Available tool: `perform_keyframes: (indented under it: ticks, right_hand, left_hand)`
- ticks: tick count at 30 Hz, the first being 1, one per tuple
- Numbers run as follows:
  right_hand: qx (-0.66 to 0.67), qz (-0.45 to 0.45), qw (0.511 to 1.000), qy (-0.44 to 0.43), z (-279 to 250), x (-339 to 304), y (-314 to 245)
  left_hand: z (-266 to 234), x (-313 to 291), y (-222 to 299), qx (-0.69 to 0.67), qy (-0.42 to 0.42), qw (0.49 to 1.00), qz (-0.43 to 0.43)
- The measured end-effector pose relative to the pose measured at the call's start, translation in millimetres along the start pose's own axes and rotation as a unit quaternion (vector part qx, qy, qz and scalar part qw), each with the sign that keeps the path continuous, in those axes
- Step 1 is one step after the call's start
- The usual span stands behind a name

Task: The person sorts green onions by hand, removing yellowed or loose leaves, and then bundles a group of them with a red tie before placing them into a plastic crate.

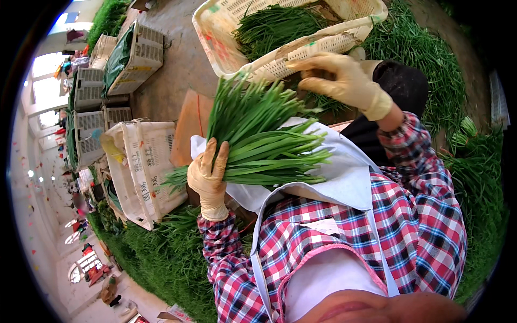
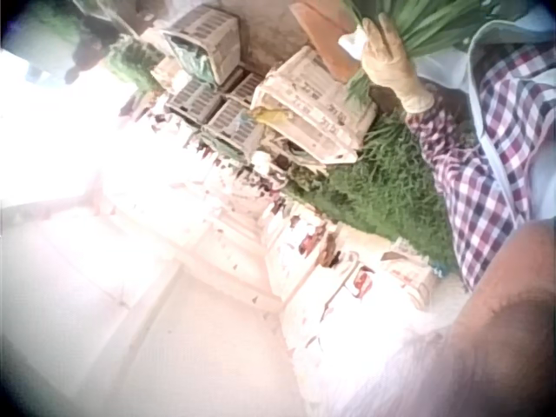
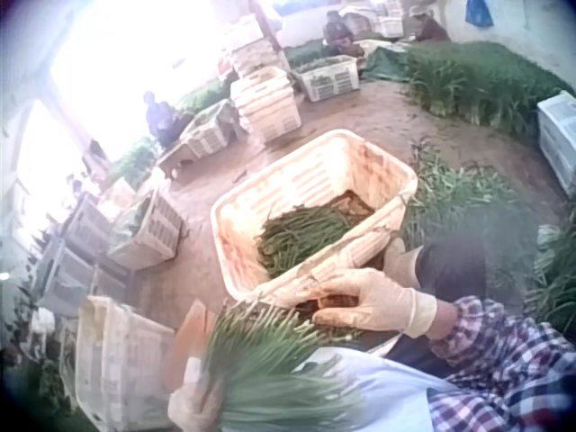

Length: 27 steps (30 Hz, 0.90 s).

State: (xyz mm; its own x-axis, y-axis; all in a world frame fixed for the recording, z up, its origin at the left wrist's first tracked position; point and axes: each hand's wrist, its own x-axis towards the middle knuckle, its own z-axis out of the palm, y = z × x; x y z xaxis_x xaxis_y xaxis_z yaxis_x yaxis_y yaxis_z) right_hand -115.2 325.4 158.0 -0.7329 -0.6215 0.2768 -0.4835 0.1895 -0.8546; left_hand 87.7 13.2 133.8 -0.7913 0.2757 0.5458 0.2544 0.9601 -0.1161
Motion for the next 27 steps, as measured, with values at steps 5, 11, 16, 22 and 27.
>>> perform_keyframes:
  ticks: [5, 11, 16, 22, 27]
  right_hand:
    - [-0.036, -0.068, 0.997, -0.027, 17.0, 4.0, 7.9]
    - [-0.089, 0.037, 0.982, 0.162, -47.9, -13.7, 60.3]
    - [0.08, -0.007, 0.993, -0.092, -2.8, -24.5, 20.3]
    - [0.325, -0.039, 0.939, -0.103, 71.6, -35.5, 4.2]
    - [0.036, -0.219, 0.957, -0.187, 70.3, -46.4, -29.9]
  left_hand:
    - [-4.8, 6.2, 0.4, 0.012, 0.01, 1.0, 0.0]
    - [-1.8, -16.6, -6.6, 0.036, 0.029, 0.997, -0.057]
    - [6.5, -17.8, -4.8, 0.032, 0.047, 0.994, -0.092]
    - [12.3, -3.2, -3.2, -0.009, 0.017, 0.993, -0.119]
    - [24.3, -10.3, -7.6, -0.129, 0.039, 0.974, -0.185]
